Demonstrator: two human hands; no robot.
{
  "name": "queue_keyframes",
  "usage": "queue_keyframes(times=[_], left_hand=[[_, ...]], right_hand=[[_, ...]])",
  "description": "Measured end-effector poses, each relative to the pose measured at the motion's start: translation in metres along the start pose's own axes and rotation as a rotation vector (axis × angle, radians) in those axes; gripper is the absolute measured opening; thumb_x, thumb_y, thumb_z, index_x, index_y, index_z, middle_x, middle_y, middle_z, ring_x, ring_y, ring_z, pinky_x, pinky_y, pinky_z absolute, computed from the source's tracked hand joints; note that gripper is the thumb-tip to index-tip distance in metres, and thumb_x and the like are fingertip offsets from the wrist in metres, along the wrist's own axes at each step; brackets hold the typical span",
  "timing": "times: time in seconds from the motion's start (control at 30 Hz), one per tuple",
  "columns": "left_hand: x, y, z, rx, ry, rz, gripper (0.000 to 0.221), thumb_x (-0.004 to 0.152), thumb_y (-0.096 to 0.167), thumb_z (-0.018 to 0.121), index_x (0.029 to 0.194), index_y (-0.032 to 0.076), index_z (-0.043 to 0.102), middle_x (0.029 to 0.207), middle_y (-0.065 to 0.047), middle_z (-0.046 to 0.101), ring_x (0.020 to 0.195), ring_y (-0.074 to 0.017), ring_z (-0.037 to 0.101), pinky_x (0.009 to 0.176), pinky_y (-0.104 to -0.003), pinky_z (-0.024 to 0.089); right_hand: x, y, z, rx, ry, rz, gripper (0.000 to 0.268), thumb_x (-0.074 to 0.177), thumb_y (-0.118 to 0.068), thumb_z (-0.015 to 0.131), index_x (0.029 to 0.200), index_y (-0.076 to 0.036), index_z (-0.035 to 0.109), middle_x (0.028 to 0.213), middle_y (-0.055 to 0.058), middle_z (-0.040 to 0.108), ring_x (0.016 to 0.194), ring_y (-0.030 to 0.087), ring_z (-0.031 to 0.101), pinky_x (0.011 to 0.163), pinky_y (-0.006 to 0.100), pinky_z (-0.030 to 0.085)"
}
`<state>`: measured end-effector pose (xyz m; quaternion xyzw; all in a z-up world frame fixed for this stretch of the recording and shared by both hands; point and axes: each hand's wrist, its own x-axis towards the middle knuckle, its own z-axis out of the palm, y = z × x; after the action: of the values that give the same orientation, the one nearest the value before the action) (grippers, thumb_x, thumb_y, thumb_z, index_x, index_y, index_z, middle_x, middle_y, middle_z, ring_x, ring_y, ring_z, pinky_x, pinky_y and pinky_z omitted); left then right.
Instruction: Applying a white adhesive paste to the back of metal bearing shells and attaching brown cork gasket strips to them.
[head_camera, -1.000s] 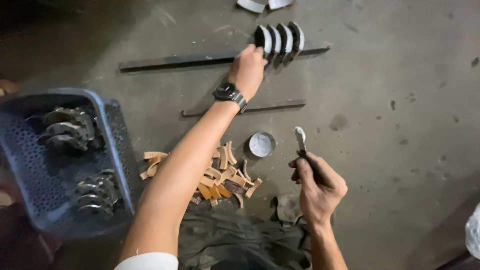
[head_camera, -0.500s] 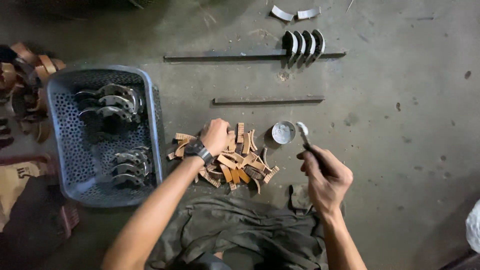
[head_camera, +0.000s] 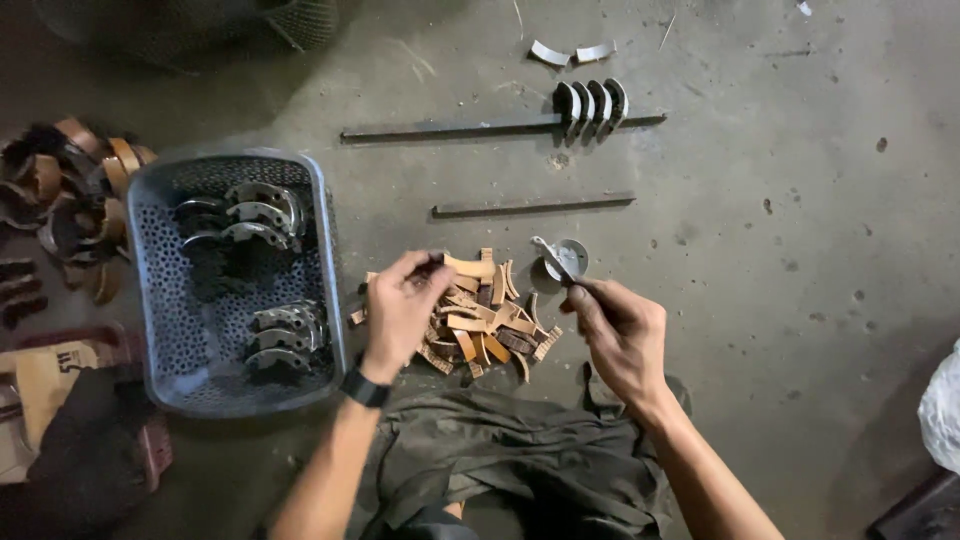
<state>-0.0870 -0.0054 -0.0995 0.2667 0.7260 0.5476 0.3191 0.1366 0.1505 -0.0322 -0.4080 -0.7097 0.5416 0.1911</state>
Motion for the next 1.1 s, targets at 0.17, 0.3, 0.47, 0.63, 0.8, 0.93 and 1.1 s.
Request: queue_keyframes(times=[0.17, 0.3, 0.47, 0.63, 0.8, 0.93, 1.1], left_hand=[[-0.028, 0.032, 0.032, -0.035, 0.145, 0.178, 0.023, 0.093, 0.009, 0.077, 0.112, -0.002, 0.07, 0.101, -0.011, 0.078, 0.085, -0.0134, 0.074, 0.073, -0.027, 0.062], [-0.032, 0.049, 0.051, -0.139, 0.165, 0.342, 0.021, 0.093, 0.005, 0.078, 0.109, -0.002, 0.066, 0.115, -0.013, 0.074, 0.098, -0.0136, 0.072, 0.084, -0.028, 0.062], [-0.037, 0.039, 0.055, -0.097, 0.184, 0.333, 0.021, 0.091, 0.004, 0.081, 0.105, -0.001, 0.066, 0.116, -0.013, 0.075, 0.096, -0.0135, 0.073, 0.079, -0.028, 0.063], [-0.037, 0.043, 0.056, -0.038, 0.247, 0.354, 0.02, 0.092, 0.005, 0.08, 0.101, 0.0, 0.063, 0.116, -0.012, 0.075, 0.096, -0.0147, 0.075, 0.08, -0.03, 0.063], [-0.037, 0.059, 0.054, 0.203, 0.265, 0.527, 0.026, 0.089, 0.006, 0.084, 0.1, 0.0, 0.061, 0.112, -0.015, 0.075, 0.096, -0.0238, 0.077, 0.081, -0.034, 0.062], [-0.04, 0.053, 0.056, 0.216, 0.236, 0.54, 0.029, 0.088, 0.006, 0.085, 0.098, 0.0, 0.058, 0.112, -0.016, 0.075, 0.096, -0.0246, 0.077, 0.081, -0.033, 0.062], [-0.043, 0.049, 0.058, 0.17, 0.244, 0.529, 0.031, 0.088, 0.005, 0.085, 0.104, 0.0, 0.059, 0.114, -0.016, 0.074, 0.101, -0.0236, 0.076, 0.085, -0.034, 0.063]], right_hand=[[0.002, -0.023, 0.007, 0.292, -0.132, 0.301, 0.022, 0.098, -0.017, 0.068, 0.092, 0.002, 0.077, 0.066, -0.002, 0.062, 0.056, 0.004, 0.05, 0.048, 0.022, 0.037], [0.005, -0.03, 0.016, 0.417, -0.194, 0.454, 0.02, 0.096, -0.017, 0.068, 0.093, 0.0, 0.077, 0.066, -0.002, 0.063, 0.053, 0.004, 0.048, 0.047, 0.022, 0.034], [0.013, -0.022, 0.01, 0.255, -0.225, 0.416, 0.02, 0.097, -0.018, 0.068, 0.093, -0.001, 0.078, 0.063, -0.001, 0.063, 0.051, 0.006, 0.048, 0.045, 0.025, 0.035], [0.008, -0.028, 0.001, -0.124, -0.027, 0.016, 0.018, 0.097, -0.015, 0.069, 0.101, -0.001, 0.078, 0.064, 0.004, 0.067, 0.055, 0.008, 0.054, 0.048, 0.027, 0.045], [-0.002, -0.034, 0.008, -0.239, -0.012, -0.393, 0.013, 0.095, -0.009, 0.07, 0.1, 0.003, 0.073, 0.079, 0.015, 0.072, 0.064, 0.013, 0.066, 0.058, 0.028, 0.053], [0.008, -0.03, 0.01, -0.204, 0.027, -0.245, 0.014, 0.095, -0.009, 0.071, 0.101, 0.003, 0.074, 0.074, 0.012, 0.073, 0.058, 0.014, 0.067, 0.054, 0.029, 0.053], [0.017, -0.008, 0.005, -0.221, 0.112, -0.332, 0.013, 0.1, -0.009, 0.068, 0.105, 0.001, 0.076, 0.082, 0.008, 0.076, 0.068, 0.009, 0.072, 0.058, 0.023, 0.057]])
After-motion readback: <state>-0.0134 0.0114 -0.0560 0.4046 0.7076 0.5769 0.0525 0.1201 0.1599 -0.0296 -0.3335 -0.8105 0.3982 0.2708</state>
